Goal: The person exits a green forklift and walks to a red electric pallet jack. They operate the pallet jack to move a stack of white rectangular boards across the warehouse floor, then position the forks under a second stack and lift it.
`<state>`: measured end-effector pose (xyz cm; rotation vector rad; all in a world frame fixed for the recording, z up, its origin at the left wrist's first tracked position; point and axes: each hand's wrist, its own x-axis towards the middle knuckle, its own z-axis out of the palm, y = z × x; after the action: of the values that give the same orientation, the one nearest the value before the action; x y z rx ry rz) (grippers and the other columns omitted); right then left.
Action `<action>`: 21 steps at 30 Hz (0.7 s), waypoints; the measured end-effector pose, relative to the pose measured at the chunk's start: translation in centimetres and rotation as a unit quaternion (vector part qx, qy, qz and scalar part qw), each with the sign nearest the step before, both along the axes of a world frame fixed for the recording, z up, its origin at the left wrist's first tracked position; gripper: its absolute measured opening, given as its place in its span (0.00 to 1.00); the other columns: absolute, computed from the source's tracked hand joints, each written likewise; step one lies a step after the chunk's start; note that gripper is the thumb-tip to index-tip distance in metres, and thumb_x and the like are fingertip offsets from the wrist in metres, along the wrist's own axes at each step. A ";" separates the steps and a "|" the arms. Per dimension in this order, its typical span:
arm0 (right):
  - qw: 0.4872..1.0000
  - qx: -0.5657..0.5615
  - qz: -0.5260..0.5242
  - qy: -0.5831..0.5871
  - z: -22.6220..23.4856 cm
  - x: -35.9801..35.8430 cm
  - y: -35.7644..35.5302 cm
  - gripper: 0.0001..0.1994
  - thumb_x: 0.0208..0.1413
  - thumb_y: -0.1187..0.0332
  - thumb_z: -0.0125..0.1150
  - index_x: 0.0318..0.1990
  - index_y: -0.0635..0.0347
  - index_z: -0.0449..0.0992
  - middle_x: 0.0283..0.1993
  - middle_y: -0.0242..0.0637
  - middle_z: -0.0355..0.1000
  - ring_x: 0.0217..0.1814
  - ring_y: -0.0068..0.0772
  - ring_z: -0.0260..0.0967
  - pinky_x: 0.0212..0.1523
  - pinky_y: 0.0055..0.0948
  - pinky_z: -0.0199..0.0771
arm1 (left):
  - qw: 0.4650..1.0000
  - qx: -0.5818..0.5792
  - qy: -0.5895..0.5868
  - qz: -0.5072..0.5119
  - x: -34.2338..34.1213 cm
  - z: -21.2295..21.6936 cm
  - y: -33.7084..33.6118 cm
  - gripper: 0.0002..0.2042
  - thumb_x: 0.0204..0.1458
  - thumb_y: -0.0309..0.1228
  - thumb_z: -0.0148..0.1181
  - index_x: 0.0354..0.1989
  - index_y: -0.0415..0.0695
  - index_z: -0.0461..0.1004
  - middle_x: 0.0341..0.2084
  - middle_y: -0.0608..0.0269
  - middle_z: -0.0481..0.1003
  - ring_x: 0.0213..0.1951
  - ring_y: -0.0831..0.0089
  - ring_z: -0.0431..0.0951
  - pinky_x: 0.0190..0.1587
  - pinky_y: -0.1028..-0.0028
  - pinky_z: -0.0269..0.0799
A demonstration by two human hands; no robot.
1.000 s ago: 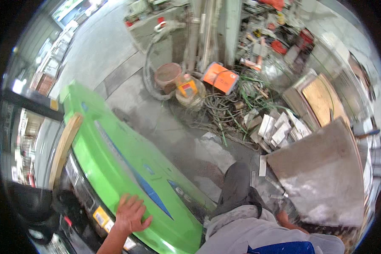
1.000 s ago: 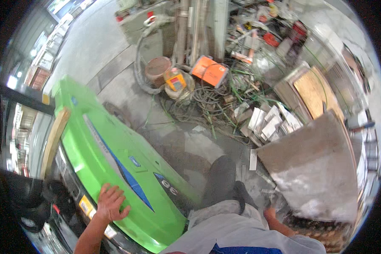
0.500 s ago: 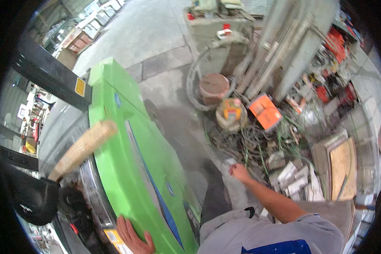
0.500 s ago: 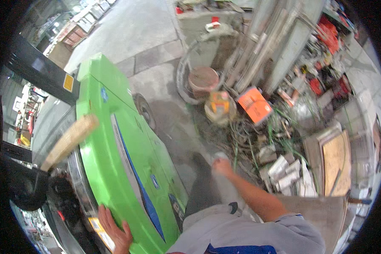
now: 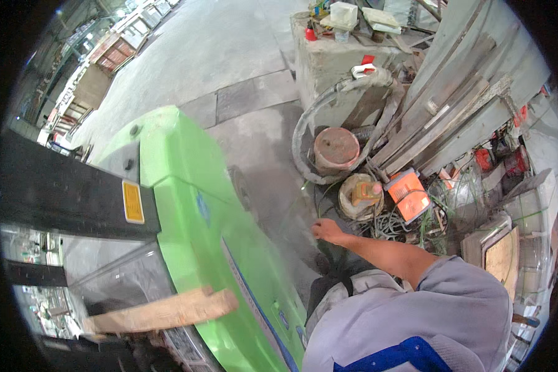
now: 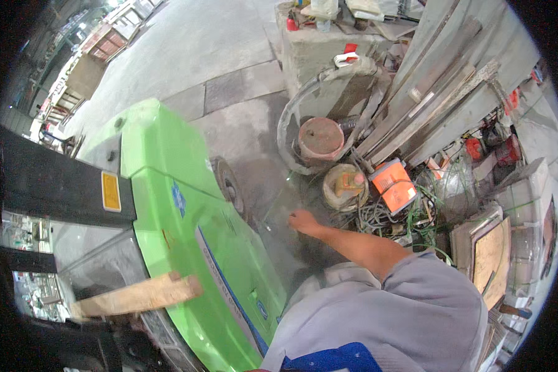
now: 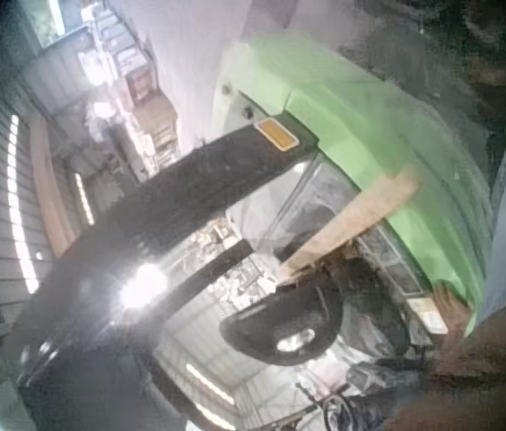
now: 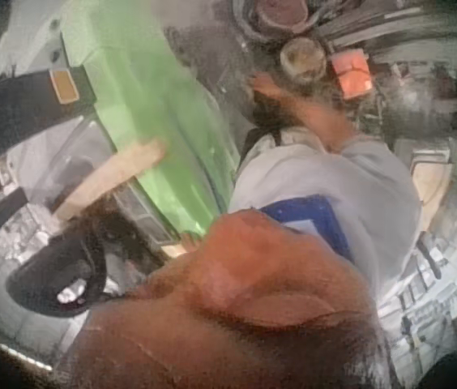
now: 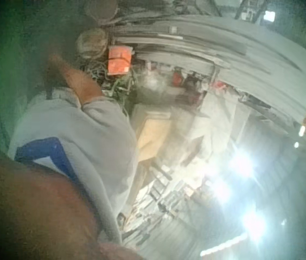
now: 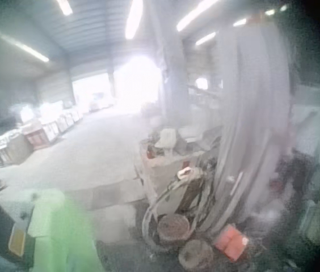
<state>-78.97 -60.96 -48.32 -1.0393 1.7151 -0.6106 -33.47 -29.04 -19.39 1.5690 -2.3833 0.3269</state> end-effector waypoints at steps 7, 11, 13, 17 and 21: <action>0.999 -0.001 0.027 -0.019 1.5 1.0 -14.3 0.16 0.54 0.61 0.55 0.36 0.66 0.80 0.32 0.43 0.79 0.34 0.41 0.77 0.39 0.38 0.75 | 0.987 0.091 0.071 0.108 -4.8 -0.9 -10.0 0.25 0.60 0.48 0.48 0.54 0.37 0.67 0.53 0.40 0.71 0.50 0.43 0.75 0.50 0.48 0.71; 0.994 0.030 0.104 -0.011 -3.2 3.0 -21.9 0.17 0.54 0.60 0.55 0.36 0.67 0.80 0.34 0.49 0.79 0.39 0.49 0.77 0.43 0.42 0.74 | 0.981 0.105 0.087 0.138 -8.0 -3.2 -16.2 0.25 0.60 0.48 0.48 0.54 0.37 0.68 0.52 0.40 0.72 0.50 0.43 0.75 0.49 0.49 0.72; 0.986 0.023 0.163 0.022 -6.8 4.0 -25.7 0.17 0.56 0.60 0.54 0.34 0.68 0.80 0.33 0.48 0.79 0.37 0.47 0.77 0.41 0.43 0.74 | 0.976 0.120 0.092 0.158 -9.7 -4.4 -20.3 0.25 0.60 0.47 0.48 0.54 0.37 0.68 0.52 0.40 0.72 0.49 0.44 0.75 0.49 0.49 0.72; 0.957 0.046 0.279 0.063 -13.3 5.5 -34.7 0.16 0.56 0.61 0.52 0.33 0.66 0.80 0.30 0.46 0.78 0.35 0.45 0.77 0.39 0.43 0.75 | 0.964 0.143 0.099 0.199 -13.9 -7.2 -31.7 0.25 0.60 0.47 0.48 0.54 0.36 0.68 0.52 0.40 0.72 0.49 0.44 0.76 0.49 0.49 0.72; 0.928 0.049 0.362 0.075 -15.9 4.5 -44.7 0.15 0.54 0.61 0.54 0.34 0.65 0.81 0.31 0.46 0.78 0.36 0.48 0.77 0.38 0.43 0.74 | 0.951 0.163 0.107 0.238 -18.2 -9.8 -46.4 0.24 0.60 0.46 0.48 0.53 0.36 0.68 0.52 0.41 0.72 0.49 0.45 0.76 0.48 0.50 0.72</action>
<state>-74.47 -105.68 -64.26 -1.5561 1.3220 0.0326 -51.67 -75.41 -29.23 2.2014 -1.9423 -0.1539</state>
